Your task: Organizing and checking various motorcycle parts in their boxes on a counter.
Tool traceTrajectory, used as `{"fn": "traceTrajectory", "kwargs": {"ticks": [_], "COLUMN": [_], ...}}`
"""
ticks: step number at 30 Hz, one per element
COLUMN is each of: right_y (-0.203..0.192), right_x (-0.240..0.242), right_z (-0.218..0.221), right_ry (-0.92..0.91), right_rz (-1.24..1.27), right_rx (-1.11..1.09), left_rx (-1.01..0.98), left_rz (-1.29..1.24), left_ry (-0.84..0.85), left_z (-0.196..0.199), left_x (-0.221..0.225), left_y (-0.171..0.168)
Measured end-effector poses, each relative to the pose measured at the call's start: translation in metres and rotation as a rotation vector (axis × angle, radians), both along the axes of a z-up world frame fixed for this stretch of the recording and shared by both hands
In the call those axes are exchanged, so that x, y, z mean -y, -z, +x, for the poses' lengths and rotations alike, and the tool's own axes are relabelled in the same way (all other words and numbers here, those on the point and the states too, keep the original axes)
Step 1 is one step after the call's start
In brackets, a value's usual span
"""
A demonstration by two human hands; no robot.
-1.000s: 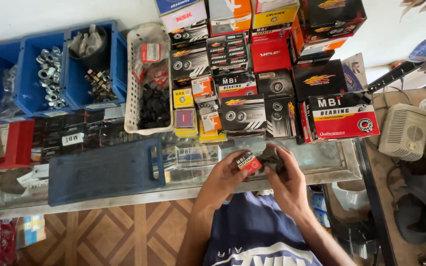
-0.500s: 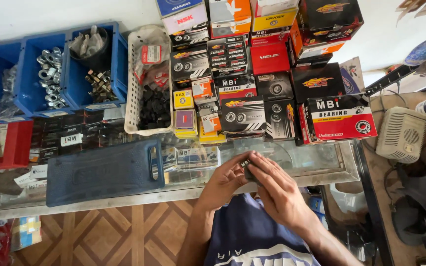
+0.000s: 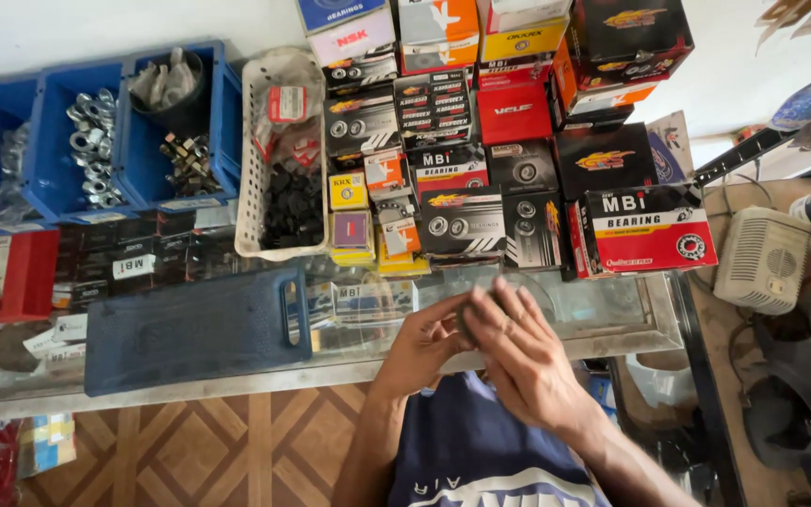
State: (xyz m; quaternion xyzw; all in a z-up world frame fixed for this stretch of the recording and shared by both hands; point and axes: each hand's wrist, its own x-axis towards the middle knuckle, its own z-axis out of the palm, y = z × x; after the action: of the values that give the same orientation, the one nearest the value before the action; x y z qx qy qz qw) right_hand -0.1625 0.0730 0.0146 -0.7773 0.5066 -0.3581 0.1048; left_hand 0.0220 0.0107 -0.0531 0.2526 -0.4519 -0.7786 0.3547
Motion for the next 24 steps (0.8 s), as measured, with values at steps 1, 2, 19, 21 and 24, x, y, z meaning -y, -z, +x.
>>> {"fn": "traceTrajectory", "kwargs": {"ticks": [1,2,19,21,24], "right_y": [0.005,0.010,0.041,0.038,0.032], "right_x": [-0.004,-0.007,-0.030,-0.033,-0.026], "right_z": [-0.003,-0.006,0.021,0.020,0.016], "right_ry": [-0.066,-0.131,0.286,0.236,0.172], "right_rz": [0.032,0.063,0.393,0.400,0.364], "right_rx": [0.016,0.033,0.760,0.797,0.737], "left_rx": [-0.051,-0.102,-0.243,-0.230,-0.199], "left_rz": [-0.008,-0.016,0.026,-0.003,-0.012], "left_ry": [0.020,0.040,-0.305,-0.359,-0.315], "left_z": [0.002,0.004,-0.018,-0.019,-0.019], "left_x": [0.002,0.004,-0.008,-0.008,-0.012], "left_y": [-0.002,-0.004,0.005,0.002,-0.002]}}
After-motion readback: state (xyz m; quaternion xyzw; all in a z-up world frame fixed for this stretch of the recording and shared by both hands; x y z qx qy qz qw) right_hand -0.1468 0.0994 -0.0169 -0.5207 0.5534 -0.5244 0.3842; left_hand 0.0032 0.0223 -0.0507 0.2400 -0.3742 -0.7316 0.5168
